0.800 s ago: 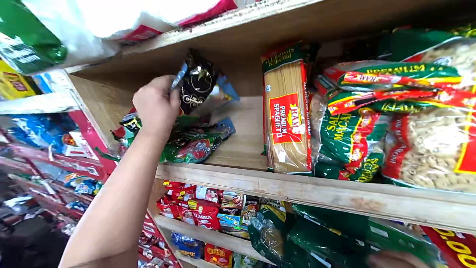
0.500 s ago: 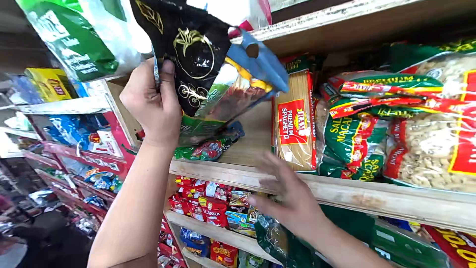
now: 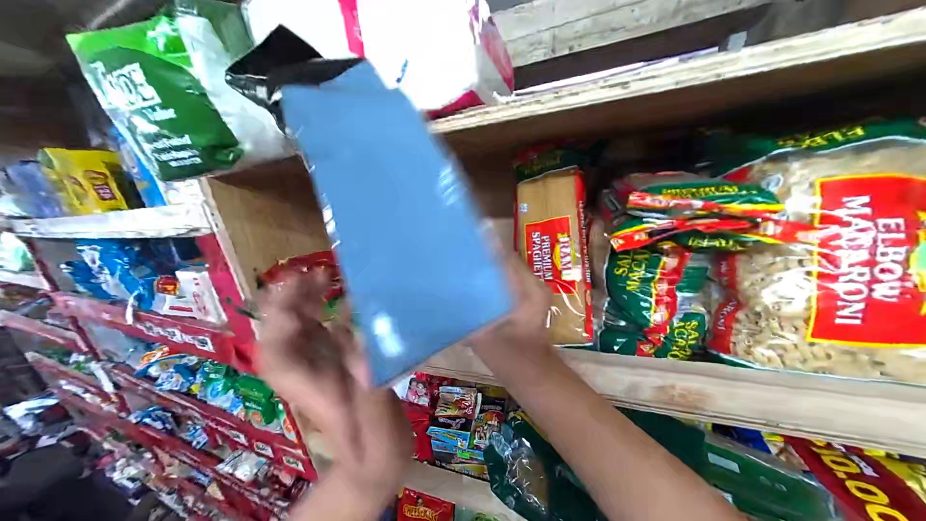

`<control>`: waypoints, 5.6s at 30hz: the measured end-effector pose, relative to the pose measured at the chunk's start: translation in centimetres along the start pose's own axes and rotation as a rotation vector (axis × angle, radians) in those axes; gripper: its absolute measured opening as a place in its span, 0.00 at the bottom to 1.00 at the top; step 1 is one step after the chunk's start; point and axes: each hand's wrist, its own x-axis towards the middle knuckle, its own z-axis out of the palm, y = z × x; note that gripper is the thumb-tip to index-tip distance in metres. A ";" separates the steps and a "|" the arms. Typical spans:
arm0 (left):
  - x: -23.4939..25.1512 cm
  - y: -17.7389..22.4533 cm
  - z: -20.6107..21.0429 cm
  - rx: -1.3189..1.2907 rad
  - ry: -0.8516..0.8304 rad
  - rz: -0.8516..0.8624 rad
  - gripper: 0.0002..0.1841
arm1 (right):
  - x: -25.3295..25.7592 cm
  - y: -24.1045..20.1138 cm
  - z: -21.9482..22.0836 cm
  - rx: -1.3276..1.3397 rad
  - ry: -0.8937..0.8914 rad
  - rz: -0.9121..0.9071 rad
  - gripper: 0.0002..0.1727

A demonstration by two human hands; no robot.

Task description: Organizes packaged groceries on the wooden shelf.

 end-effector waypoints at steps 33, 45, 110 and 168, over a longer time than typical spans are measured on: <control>12.4 -26.9 17.8 -0.274 0.001 -0.909 0.32 | -7.8 5.3 -8.6 -0.785 -0.300 -0.197 0.15; 12.9 -28.1 22.1 0.201 -0.045 -0.931 0.33 | -8.3 5.0 -8.6 -0.831 -0.335 -0.201 0.13; 15.0 -14.5 0.3 0.879 -0.815 -0.636 0.15 | -8.0 -0.6 -5.5 0.755 -0.368 0.640 0.18; 8.0 -22.7 17.7 0.017 -0.342 -1.033 0.24 | -1.5 6.0 -9.2 -0.565 -0.353 0.008 0.17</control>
